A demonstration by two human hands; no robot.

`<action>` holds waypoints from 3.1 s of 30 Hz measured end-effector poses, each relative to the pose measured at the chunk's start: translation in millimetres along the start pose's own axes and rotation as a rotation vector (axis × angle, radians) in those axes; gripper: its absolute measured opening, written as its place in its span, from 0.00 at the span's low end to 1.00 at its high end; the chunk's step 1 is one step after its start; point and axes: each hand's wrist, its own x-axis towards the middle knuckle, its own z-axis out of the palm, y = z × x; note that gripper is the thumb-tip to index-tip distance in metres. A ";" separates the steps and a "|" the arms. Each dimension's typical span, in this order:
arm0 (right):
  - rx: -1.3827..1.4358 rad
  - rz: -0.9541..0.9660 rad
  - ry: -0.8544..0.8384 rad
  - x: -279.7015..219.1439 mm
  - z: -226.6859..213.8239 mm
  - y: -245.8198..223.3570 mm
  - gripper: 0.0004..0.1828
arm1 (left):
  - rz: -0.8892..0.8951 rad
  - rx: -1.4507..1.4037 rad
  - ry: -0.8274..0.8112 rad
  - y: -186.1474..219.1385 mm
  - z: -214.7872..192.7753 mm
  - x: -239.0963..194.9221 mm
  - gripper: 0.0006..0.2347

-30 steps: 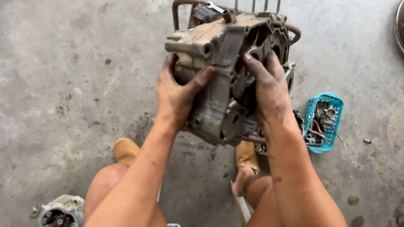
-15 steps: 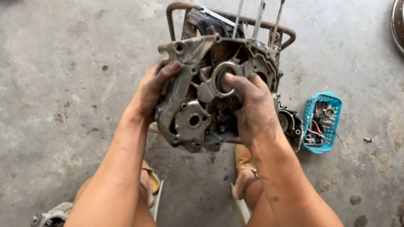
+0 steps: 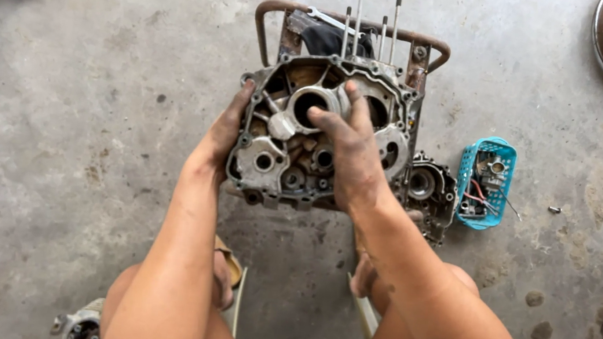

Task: Disassembling a motorcycle engine block using hand tools

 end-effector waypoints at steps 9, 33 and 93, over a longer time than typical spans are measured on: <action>-0.430 -0.527 -0.321 -11.7 -17.3 3.0 0.43 | 0.288 0.538 0.295 5.2 -19.2 -0.3 0.24; 0.493 0.290 0.048 125.2 -164.5 127.5 0.38 | 0.755 1.518 0.186 -54.3 120.1 -39.1 0.46; 0.198 0.145 0.287 105.0 -161.5 96.5 0.24 | 1.231 1.064 0.461 65.9 72.9 -120.4 0.21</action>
